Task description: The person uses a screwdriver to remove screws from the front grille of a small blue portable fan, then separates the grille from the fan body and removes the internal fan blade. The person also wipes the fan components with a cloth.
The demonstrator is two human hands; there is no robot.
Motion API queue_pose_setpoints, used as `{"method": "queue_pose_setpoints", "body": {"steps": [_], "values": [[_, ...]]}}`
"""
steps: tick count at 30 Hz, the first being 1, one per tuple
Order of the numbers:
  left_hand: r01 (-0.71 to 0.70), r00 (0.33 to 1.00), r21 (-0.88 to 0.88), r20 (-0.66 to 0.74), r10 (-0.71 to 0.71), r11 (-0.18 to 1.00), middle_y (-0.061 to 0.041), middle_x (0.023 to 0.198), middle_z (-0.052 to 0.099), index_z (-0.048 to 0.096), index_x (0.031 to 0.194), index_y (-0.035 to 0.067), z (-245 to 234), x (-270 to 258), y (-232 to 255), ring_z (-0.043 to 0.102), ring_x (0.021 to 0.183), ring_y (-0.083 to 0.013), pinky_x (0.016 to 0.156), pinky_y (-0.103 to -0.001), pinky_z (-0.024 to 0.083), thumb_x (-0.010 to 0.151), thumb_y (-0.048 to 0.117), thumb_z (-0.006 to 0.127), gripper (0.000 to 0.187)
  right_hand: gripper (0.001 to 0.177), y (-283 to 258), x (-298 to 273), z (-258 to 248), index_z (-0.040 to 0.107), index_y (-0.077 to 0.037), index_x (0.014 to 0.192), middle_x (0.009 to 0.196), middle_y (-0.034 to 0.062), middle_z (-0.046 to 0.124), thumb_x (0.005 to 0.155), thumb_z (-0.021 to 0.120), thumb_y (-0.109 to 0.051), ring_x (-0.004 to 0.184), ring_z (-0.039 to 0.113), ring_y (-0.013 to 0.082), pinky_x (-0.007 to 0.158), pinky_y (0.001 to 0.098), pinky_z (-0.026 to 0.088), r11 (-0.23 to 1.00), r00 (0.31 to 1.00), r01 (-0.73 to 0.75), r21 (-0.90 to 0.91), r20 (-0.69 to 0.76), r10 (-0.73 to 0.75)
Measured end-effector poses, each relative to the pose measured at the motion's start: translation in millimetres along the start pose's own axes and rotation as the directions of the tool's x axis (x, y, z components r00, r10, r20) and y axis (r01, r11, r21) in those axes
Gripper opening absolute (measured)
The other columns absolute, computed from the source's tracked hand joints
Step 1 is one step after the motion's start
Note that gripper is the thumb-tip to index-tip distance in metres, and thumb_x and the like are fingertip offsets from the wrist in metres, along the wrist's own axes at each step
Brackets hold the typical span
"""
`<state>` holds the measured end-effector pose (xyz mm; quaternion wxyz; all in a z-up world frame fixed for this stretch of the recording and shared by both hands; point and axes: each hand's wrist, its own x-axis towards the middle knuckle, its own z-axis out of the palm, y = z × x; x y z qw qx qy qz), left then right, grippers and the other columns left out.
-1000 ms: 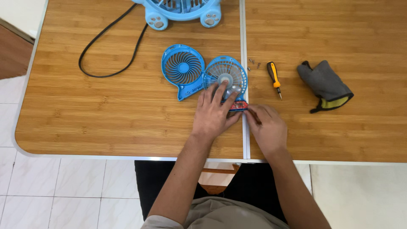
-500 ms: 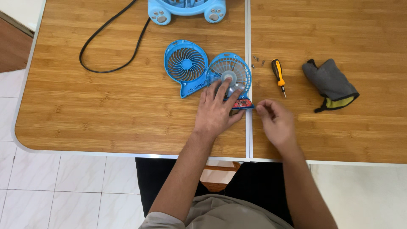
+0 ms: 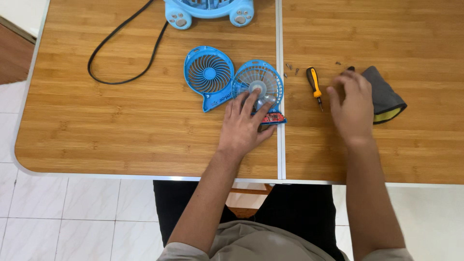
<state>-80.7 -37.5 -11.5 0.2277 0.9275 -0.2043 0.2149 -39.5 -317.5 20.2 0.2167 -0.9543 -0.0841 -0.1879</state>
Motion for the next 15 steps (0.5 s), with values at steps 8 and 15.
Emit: {"method": "queue_pose_setpoints", "body": {"steps": [8,15], "values": [[-0.092,0.995,-0.052,-0.030,0.091,0.994,-0.013,0.154,0.046,0.073,0.124,0.019,-0.9,-3.7,-0.7,0.046,0.138,-0.0353,0.111,-0.054,0.044,0.081,0.044,0.085,0.051,0.057,32.5,-24.6,2.9,0.060,-0.001,0.139,0.151,0.0352,0.040,0.096,0.080,-0.032,0.137,0.033,0.0572,0.109,0.0645,0.029,0.925,0.985,-0.034,-0.379,-0.168,-0.032],[-0.154,0.988,-0.075,0.013,0.155,0.985,-0.012,0.149,0.051,0.075,0.113,0.018,-6.0,-7.1,1.7,0.047,0.137,-0.0345,0.111,-0.054,0.042,0.083,0.045,0.081,0.041,0.045,72.1,-36.7,-2.2,0.064,-0.016,0.143,0.138,0.0236,0.056,0.100,0.072,-0.025,0.124,0.051,0.0468,0.105,0.0593,0.040,0.891,0.982,-0.188,-0.413,-0.054,0.182]]}}
